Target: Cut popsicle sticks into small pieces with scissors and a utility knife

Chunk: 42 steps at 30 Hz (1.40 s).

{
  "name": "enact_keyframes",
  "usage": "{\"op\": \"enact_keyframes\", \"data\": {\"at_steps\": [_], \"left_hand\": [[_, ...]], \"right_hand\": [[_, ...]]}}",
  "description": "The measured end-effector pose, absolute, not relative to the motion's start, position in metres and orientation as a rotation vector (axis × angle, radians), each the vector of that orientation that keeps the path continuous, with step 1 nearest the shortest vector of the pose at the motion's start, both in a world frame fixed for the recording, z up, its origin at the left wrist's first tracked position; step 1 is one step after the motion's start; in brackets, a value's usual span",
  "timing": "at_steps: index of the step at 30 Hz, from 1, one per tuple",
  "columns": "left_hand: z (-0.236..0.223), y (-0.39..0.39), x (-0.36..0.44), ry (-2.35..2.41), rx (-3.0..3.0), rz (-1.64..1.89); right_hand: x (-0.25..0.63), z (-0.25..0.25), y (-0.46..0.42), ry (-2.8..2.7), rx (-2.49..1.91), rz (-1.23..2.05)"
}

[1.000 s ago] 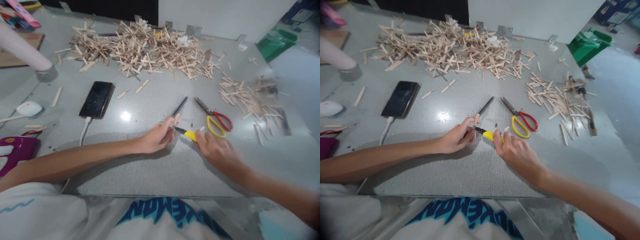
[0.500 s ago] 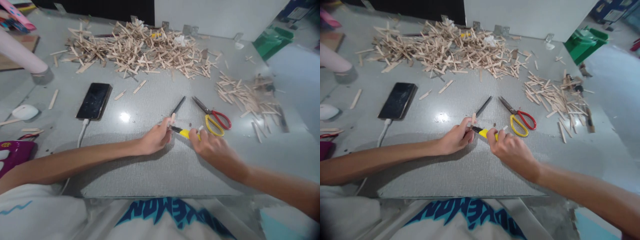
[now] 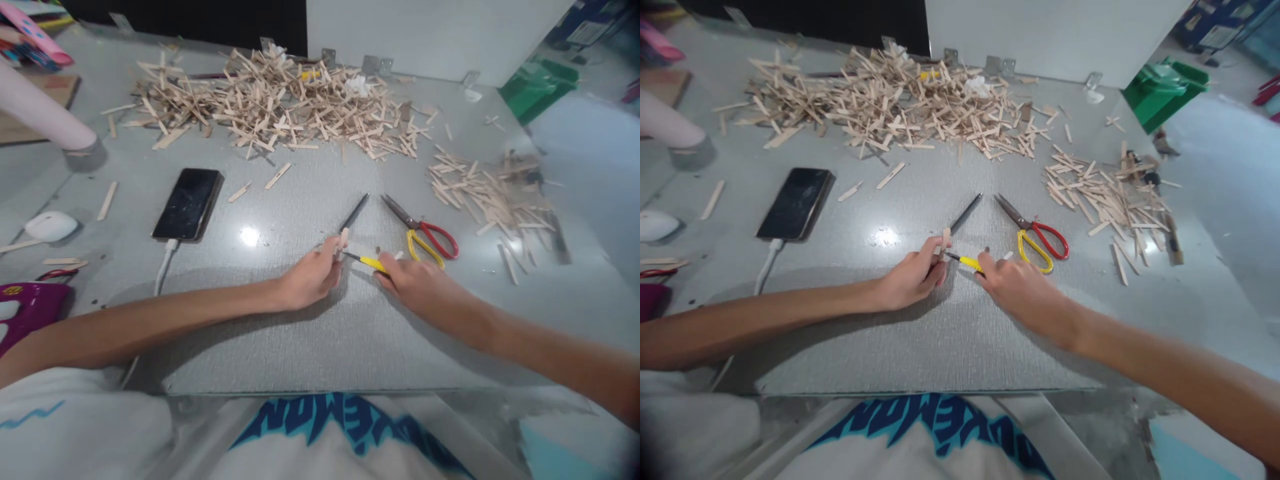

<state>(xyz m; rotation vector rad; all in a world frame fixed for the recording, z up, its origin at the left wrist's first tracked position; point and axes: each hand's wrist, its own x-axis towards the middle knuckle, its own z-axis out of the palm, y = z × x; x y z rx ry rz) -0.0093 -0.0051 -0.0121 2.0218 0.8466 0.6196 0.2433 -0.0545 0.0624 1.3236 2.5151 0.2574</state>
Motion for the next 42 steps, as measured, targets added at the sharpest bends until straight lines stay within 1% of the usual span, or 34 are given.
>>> {"op": "enact_keyframes", "data": {"at_steps": [2, 4, 12, 20, 28, 33, 42], "left_hand": [[-0.011, -0.005, -0.009, 0.831, 1.988, 0.633], [-0.01, -0.005, -0.01, 0.809, 1.938, 0.652], [-0.007, -0.005, -0.011, 0.756, 1.864, 0.674], [-0.009, -0.005, -0.011, 0.74, 1.849, 0.672], [-0.01, -0.004, -0.01, 0.766, 1.85, 0.66], [-0.008, -0.005, -0.01, 0.773, 1.865, 0.652], [-0.009, -0.004, -0.011, 0.743, 1.871, 0.673]], "right_hand": [[0.245, 0.057, -0.059, 2.523, 1.35, 0.402], [0.246, 0.054, -0.063, 2.527, 1.342, 0.47], [0.246, 0.055, -0.065, 2.48, 1.36, 0.284], [0.248, 0.053, -0.067, 2.526, 1.381, 0.31], [0.242, 0.058, -0.072, 2.486, 1.41, 0.426], [0.249, 0.055, -0.073, 2.549, 1.367, 0.366], [0.246, 0.06, -0.074, 2.471, 1.381, 0.313]]}}
